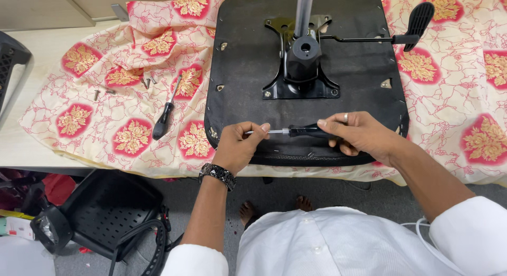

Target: The person uses a screwdriver to tighten screws on the underside of an office chair base, securing the central gas lift and tilt mechanism. They repeatedly adjust the chair and reposition screws while working on the inverted base.

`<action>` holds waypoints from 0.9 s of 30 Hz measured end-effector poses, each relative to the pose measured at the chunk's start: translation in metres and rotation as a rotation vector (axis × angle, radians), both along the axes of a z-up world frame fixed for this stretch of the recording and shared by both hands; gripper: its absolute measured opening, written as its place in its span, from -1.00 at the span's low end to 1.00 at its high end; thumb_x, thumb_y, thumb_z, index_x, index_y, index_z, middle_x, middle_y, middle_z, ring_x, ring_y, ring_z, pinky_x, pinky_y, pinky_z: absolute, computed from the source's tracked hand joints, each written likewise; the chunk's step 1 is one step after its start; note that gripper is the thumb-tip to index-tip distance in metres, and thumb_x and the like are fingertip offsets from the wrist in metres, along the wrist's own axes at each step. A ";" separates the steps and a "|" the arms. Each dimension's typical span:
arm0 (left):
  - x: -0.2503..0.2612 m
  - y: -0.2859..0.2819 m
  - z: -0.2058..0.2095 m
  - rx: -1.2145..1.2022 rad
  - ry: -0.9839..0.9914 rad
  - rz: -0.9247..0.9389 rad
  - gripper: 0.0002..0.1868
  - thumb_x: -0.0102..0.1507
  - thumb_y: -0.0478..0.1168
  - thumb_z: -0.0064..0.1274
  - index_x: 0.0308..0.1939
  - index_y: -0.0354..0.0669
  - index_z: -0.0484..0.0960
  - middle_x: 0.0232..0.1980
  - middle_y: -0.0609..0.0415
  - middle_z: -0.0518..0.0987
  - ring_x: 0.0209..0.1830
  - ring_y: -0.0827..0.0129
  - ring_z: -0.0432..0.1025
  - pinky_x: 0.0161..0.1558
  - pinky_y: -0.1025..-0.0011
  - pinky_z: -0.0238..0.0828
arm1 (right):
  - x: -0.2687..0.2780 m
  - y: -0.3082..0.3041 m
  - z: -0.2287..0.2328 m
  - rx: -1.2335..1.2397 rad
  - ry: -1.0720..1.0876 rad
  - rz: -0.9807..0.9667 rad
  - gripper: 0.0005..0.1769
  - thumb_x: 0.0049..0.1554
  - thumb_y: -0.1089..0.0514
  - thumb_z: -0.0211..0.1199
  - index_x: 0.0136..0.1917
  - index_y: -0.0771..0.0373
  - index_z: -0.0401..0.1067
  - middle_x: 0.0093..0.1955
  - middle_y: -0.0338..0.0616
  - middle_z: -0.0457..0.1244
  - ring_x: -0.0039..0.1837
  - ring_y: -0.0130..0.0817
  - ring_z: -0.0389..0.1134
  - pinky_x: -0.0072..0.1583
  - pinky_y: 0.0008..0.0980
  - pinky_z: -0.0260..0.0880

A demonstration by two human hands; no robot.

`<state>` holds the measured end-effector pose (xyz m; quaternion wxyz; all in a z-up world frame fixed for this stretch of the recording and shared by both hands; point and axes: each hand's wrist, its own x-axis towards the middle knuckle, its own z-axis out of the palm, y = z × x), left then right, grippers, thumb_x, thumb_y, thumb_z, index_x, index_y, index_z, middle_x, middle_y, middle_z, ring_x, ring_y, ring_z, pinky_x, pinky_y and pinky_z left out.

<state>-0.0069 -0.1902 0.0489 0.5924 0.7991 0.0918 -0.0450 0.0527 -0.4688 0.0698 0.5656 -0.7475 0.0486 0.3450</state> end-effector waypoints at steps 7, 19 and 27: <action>0.007 -0.026 0.011 -0.118 0.075 0.099 -0.67 0.13 -0.04 0.38 -0.38 -0.29 0.76 -0.56 0.20 0.55 -0.63 0.64 0.30 -0.56 0.62 0.20 | 0.002 -0.021 -0.008 0.329 0.045 -0.298 -0.69 0.12 -0.07 0.40 -0.18 0.16 0.40 -0.38 -0.33 0.13 -0.39 -0.56 0.13 -0.31 -0.55 0.17; 0.049 -0.039 0.019 -0.320 0.038 0.200 -0.63 0.14 -0.25 0.31 -0.05 -0.40 0.64 -0.36 0.01 0.71 -0.45 0.50 0.59 -0.39 0.56 0.58 | 0.008 -0.026 0.012 0.102 0.048 -0.128 -0.63 0.09 -0.06 0.31 -0.02 0.29 0.52 -0.19 -0.13 0.41 -0.36 -0.48 0.32 -0.31 -0.52 0.37; 0.086 -0.041 0.006 -0.394 0.179 0.026 -0.51 0.35 -0.14 0.17 0.19 -0.55 0.71 -0.19 0.02 0.66 -0.36 0.54 0.50 -0.32 0.58 0.57 | 0.002 0.052 0.022 0.125 0.099 0.079 -0.52 0.14 -0.15 0.19 0.16 0.24 0.45 0.00 -0.11 0.45 -0.10 -0.43 0.49 -0.09 -0.40 0.58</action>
